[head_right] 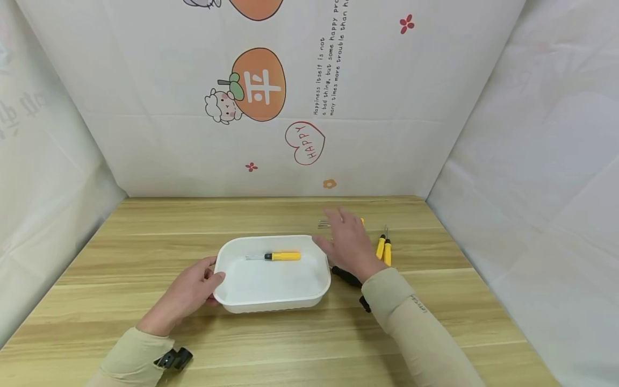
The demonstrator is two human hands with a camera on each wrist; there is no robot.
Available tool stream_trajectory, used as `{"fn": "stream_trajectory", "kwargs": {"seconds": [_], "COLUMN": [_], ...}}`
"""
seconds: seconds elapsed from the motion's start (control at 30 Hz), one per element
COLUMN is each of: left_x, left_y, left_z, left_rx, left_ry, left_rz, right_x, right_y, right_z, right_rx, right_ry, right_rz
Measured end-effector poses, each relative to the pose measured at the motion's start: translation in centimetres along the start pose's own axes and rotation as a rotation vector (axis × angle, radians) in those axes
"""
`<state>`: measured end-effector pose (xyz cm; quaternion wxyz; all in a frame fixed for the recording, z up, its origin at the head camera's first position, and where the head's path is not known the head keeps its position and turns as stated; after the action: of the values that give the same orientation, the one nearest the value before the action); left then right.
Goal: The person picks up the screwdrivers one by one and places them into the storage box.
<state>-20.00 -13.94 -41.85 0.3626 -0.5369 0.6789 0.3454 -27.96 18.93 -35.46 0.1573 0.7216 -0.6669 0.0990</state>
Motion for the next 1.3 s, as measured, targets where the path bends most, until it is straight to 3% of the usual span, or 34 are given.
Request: {"fn": "stream_trajectory", "kwargs": {"seconds": [0.23, 0.83, 1.3], "left_x": [0.0, 1.3, 1.4], "left_y": [0.0, 0.1, -0.3], "left_z": [-0.1, 0.6, 0.9], "left_rx": [-0.021, -0.096, -0.124], "left_ry": [-0.038, -0.325, -0.419], "left_rz": [-0.003, -0.058, -0.081], "right_x": [-1.4, -4.6, -7.1], "right_y": [0.1, 0.4, 0.8], "right_z": [-0.4, -0.8, -0.7], "right_rx": [0.009, -0.009, 0.016], "right_ry": [0.002, 0.016, 0.041], "right_rz": [0.048, 0.116, 0.178]}}
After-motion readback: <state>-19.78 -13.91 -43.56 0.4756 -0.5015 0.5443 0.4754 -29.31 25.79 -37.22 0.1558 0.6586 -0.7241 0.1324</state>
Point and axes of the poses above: each hand's wrist, its own y-axis towards the middle knuckle, its own z-axis out of the palm, x = y × z, the point moved 6 cm from there along y, towards the middle knuckle, and after that the axes turned 14 degrees about z, right-handed, at the moved point
